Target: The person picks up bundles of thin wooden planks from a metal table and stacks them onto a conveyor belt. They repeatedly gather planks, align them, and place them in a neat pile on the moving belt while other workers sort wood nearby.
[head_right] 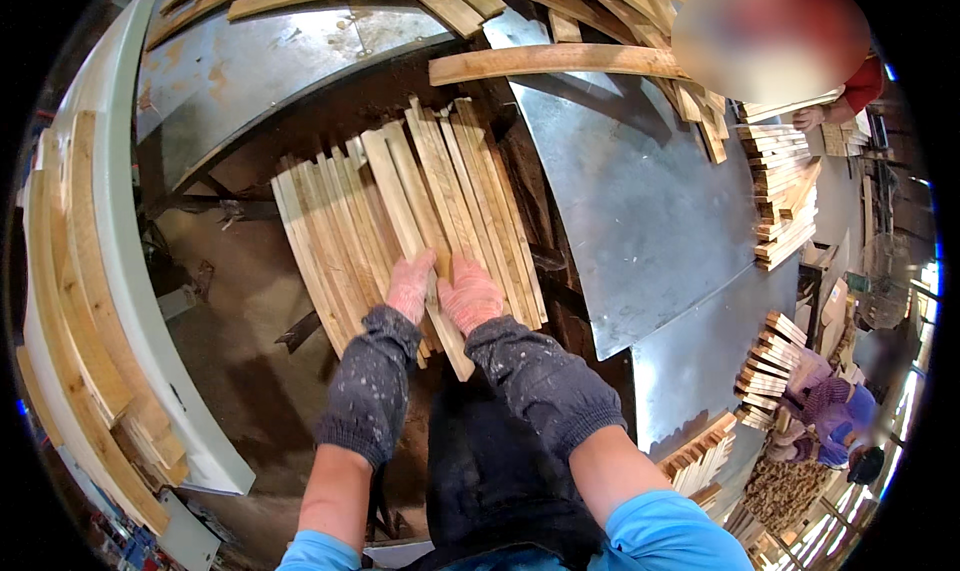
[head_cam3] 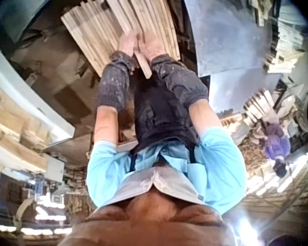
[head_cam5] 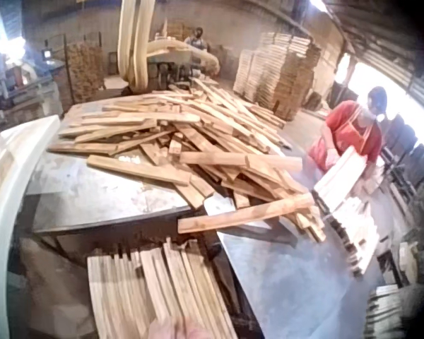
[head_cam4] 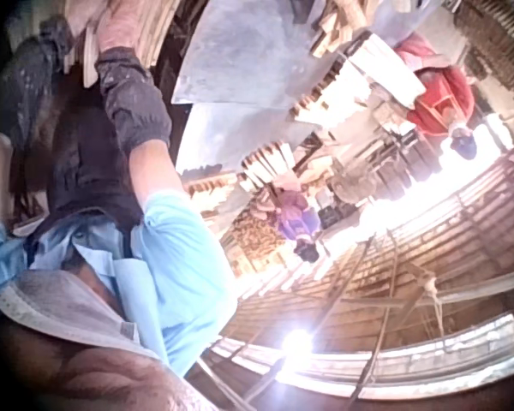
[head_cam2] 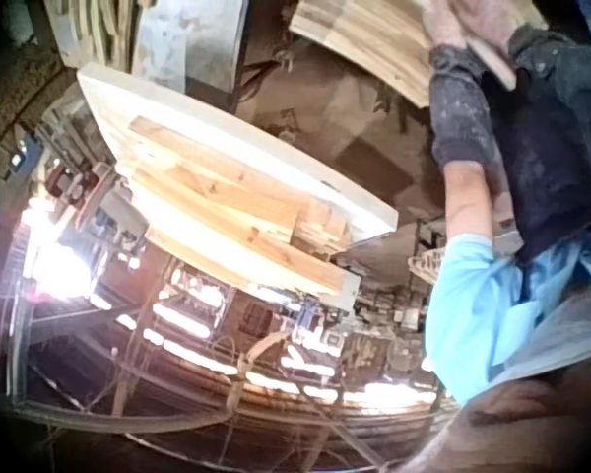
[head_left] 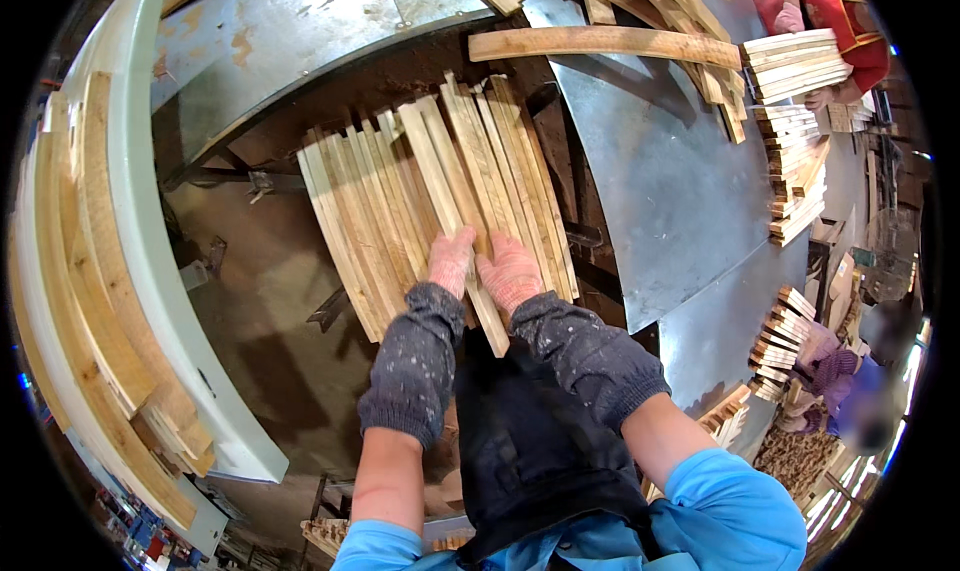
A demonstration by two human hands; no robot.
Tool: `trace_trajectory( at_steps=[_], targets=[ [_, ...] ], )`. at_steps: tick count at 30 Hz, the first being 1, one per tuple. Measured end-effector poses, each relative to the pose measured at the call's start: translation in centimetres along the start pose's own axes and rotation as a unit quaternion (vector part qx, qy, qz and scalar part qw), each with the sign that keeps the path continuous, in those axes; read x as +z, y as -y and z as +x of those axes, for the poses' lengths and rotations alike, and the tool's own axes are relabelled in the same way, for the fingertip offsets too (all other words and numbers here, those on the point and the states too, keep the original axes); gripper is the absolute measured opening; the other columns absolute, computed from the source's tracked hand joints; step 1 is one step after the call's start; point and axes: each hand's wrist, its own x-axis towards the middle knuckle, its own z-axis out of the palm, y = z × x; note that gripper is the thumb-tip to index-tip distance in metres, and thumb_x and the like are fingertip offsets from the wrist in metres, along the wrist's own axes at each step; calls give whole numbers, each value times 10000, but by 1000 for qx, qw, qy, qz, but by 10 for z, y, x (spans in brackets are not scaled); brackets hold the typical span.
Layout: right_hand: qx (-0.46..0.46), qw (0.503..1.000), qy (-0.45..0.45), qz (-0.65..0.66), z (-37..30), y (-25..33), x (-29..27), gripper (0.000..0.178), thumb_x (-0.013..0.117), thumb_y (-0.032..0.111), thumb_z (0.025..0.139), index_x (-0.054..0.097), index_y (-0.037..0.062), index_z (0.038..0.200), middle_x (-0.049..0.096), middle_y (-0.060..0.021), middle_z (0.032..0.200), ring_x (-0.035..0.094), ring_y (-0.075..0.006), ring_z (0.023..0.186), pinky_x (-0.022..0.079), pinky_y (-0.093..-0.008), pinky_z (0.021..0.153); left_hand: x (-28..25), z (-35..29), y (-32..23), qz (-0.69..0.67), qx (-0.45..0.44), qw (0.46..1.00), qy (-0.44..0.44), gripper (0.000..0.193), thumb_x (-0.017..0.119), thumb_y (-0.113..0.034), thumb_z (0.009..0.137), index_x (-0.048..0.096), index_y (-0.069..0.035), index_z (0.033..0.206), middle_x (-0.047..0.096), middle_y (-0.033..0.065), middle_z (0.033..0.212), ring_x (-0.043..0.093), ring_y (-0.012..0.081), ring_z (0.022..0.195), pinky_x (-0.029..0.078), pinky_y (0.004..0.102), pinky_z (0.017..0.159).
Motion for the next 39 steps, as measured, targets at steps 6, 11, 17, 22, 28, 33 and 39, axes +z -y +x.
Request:
trace_trajectory(
  at_steps=[6, 11, 17, 22, 28, 33, 39],
  targets=[
    [55, 988, 115, 84, -83, -48, -16, 543, 657, 353, 965, 630, 81, 1434, 711, -234, 1202, 680, -416, 1159, 537, -485, 1014, 37, 6, -17, 104, -29, 992, 59, 516, 725, -317, 992, 620, 15, 1374, 726, 142, 1176, 666, 261, 1044, 539, 411, 905],
    [79, 956, 222, 172, -149, -71, -27, 495, 675, 315, 978, 653, 44, 1391, 758, -207, 1117, 707, -400, 1116, 556, -444, 982, 31, 5, -30, 23, -100, 992, 73, 547, 752, -341, 988, 621, 0, 1395, 704, 118, 1200, 656, 255, 1047, 536, 411, 884],
    [132, 929, 218, 268, -180, -78, -25, 537, 666, 322, 1029, 622, -11, 1448, 725, -217, 1342, 686, -349, 1253, 518, -386, 1086, -7, 3, -17, 33, -163, 985, 49, 527, 754, -378, 971, 652, 13, 1310, 688, 126, 1153, 658, 268, 1004, 556, 437, 820],
    [103, 916, 134, 365, -190, -54, -53, 783, 779, 334, 937, 485, 14, 1588, 642, -216, 1488, 637, -396, 1342, 501, -409, 1133, -3, -77, -54, -47, -102, 989, 95, 414, 718, -418, 1022, 655, -84, 1258, 684, 72, 1007, 677, 217, 941, 582, 420, 808],
    [34, 952, 27, 303, -240, -53, -96, 642, 722, 179, 920, 556, 19, 1519, 726, -191, 1293, 683, -392, 1205, 519, -382, 1076, 48, -189, -88, -117, -167, 965, 166, 287, 623, -317, 1068, 606, -68, 1208, 692, 84, 1083, 699, 251, 950, 631, 509, 857],
    [65, 712, 125, 688, -330, -106, -112, 573, 654, 29, 904, 593, -22, 1471, 739, -75, 1225, 698, -171, 1111, 538, -336, 1045, 73, -262, -77, -12, -63, 930, 361, 223, 645, -251, 1068, 635, -73, 1203, 711, 45, 1062, 724, 190, 946, 634, 392, 848],
    [-13, 618, -22, 786, -472, -147, -95, 447, 664, 184, 1019, 644, -18, 1417, 741, -53, 1216, 677, -138, 1108, 522, -326, 1038, 118, -374, -23, 57, -62, 881, 466, 214, 665, -233, 1075, 662, -58, 1198, 732, 41, 1007, 722, 158, 863, 610, 327, 764]
  ],
)
